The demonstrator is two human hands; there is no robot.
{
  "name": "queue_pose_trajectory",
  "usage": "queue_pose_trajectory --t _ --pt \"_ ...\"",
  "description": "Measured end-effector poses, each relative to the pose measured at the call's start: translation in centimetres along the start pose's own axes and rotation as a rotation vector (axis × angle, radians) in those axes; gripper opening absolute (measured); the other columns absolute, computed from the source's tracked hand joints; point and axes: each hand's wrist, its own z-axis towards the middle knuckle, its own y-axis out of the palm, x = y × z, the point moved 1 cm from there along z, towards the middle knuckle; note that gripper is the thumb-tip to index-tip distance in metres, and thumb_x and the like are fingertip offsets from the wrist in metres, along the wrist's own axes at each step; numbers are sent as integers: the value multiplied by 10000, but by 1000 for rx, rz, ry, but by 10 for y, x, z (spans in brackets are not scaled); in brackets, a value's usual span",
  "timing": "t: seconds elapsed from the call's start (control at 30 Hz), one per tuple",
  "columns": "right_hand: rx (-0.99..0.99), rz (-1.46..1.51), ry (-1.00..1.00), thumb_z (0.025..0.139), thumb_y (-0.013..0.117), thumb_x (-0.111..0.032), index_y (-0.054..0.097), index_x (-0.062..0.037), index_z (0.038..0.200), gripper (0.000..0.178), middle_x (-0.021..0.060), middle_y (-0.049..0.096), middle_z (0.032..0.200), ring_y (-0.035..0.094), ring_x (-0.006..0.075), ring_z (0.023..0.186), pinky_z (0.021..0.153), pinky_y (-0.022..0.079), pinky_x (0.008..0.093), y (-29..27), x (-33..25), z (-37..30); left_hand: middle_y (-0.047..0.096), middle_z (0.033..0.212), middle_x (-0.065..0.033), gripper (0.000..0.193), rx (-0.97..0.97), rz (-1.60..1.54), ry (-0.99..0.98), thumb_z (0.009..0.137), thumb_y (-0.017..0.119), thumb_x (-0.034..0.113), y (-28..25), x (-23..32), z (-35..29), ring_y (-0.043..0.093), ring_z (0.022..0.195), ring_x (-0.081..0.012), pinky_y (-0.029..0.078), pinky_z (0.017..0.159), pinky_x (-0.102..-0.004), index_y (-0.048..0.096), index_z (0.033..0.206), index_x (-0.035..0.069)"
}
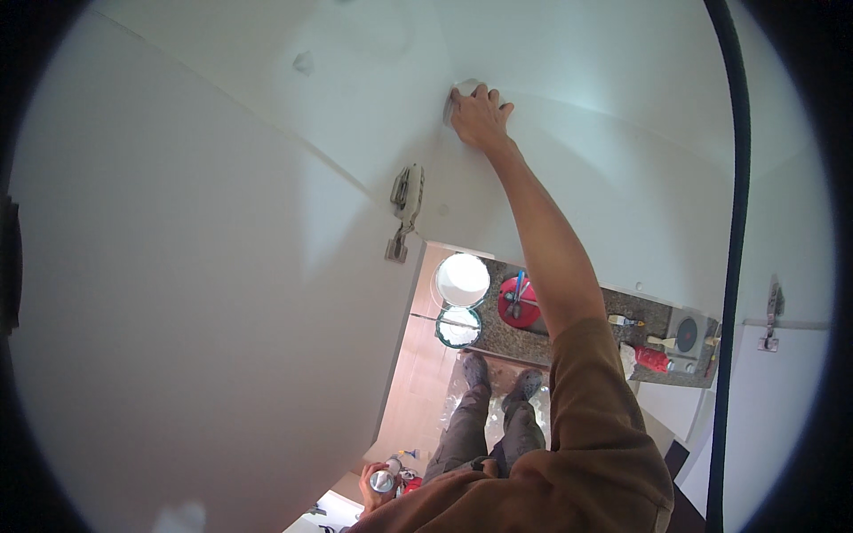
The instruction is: The person wipes the inside of a white cabinet with a cloth, then uses a caulking gun to apply sealant along the upper corner seams. They smooth the bead with a finger and rinse their hand at the sink before continuing to apply and smooth more sealant along the cabinet edges.
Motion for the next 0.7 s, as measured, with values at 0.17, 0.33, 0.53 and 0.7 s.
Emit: queue_pose_trajectory --t 0.17,0.33,0.53,0.7 --pt "36 -8 -18 976 472 -247 568 -232 1429 463 152 506 1330 458 358 1265 1024 304 664 1 -3 -11 687 1042 -166 405 1 -37 -26 654 904 178 -1 15 5 678 991 -330 545 885 -442 713 987 51" --pt "51 -39 -24 974 479 -248 546 -191 1439 474 156 510 1330 464 357 1261 1009 315 660 3 -12 -22 687 1047 -166 403 9 -19 3 656 905 184 2 5 2 680 999 -324 548 887 -437 714 986 52" --pt "77 -56 -19 966 491 -218 528 -199 1469 505 107 520 1277 465 302 1223 991 314 598 6 -17 -36 688 1027 -139 385 28 -3 61 673 892 184 3 6 -2 677 982 -325 546 877 -433 717 985 40" --pt "115 -23 -59 948 497 -197 547 -116 1427 488 148 531 1284 484 332 1208 952 339 606 6 -23 -48 684 1027 -144 384 32 -19 68 673 889 168 3 4 -5 678 980 -323 549 876 -427 715 988 34"
